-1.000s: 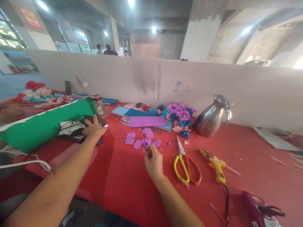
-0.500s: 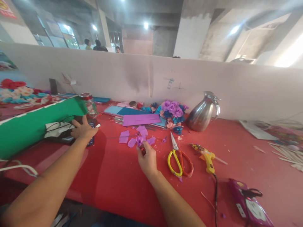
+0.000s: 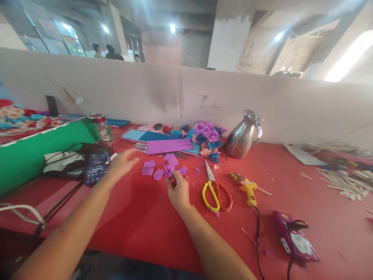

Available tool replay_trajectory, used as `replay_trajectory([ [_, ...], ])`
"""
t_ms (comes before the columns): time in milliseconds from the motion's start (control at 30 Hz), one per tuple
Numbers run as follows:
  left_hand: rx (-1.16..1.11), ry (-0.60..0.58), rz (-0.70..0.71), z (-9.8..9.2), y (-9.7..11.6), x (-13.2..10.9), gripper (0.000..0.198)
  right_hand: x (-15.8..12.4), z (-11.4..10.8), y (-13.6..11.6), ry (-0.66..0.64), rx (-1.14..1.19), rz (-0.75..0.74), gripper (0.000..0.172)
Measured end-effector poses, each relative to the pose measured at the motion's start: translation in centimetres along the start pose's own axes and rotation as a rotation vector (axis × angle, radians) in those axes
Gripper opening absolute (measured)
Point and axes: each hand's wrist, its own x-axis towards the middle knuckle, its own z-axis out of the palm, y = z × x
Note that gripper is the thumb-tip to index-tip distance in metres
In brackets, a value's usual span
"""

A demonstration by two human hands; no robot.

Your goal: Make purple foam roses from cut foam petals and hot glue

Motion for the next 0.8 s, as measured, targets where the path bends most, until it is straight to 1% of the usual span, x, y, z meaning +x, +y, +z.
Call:
replay_trajectory([
  [33, -0.198, -0.188, 0.026, 1.2, 1.0, -1.3, 0.039, 0.1, 0.0, 0.1, 0.007, 0.014, 0.012, 0.013],
  [67, -0.359, -0.373, 0.03, 2.5, 1.9, -2.6, 0.033, 0.1, -0.1, 0.2, 0.014, 0.03, 0.021, 0.012],
  [100, -0.477, -0.487, 0.043, 3.8, 2.5, -3.7, 0.031, 0.2, -0.2, 0.4, 0.023, 0.047, 0.028, 0.011],
  [133, -0.554, -0.543, 0.056, 4.9, 3.1, -4.7, 0.031, 0.3, -0.3, 0.6, 0.032, 0.063, 0.031, 0.012],
  [200, -0.656, -0.607, 0.091, 6.6, 3.7, -6.1, 0.031, 0.5, -0.5, 0.9, 0.055, 0.086, 0.034, 0.017],
  [267, -0.711, -0.584, 0.072, 7.3, 4.0, -6.7, 0.033, 0.7, -0.7, 1.0, 0.071, 0.1, 0.037, 0.022],
  [367, -0.758, -0.53, 0.009, 7.5, 4.5, -6.7, 0.036, 1.0, -0.8, 1.1, 0.056, 0.117, 0.03, 0.022],
  [433, -0.809, -0.515, 0.007, 7.5, 4.9, -6.7, 0.034, 1.1, -0.8, 1.1, 0.033, 0.121, 0.022, 0.02],
  [500, -0.876, -0.485, 0.012, 7.9, 5.2, -6.8, 0.03, 1.2, -0.8, 1.0, 0.027, 0.125, 0.027, 0.022],
  [567, -0.929, -0.397, 0.007, 8.5, 5.1, -6.9, 0.028, 1.3, -1.0, 0.8, 0.041, 0.134, 0.032, 0.029],
  [633, -0.936, -0.283, -0.001, 9.1, 4.7, -6.9, 0.027, 1.3, -1.3, 0.3, 0.073, 0.151, 0.018, 0.033],
  [700, -0.909, -0.204, 0.001, 9.6, 4.2, -6.8, 0.026, 1.2, -1.6, -0.2, 0.113, 0.171, -0.023, 0.028],
  [800, -0.837, -0.146, 0.041, 10.0, 3.6, -6.7, 0.023, 1.0, -2.0, -0.9, 0.147, 0.153, -0.095, 0.018],
])
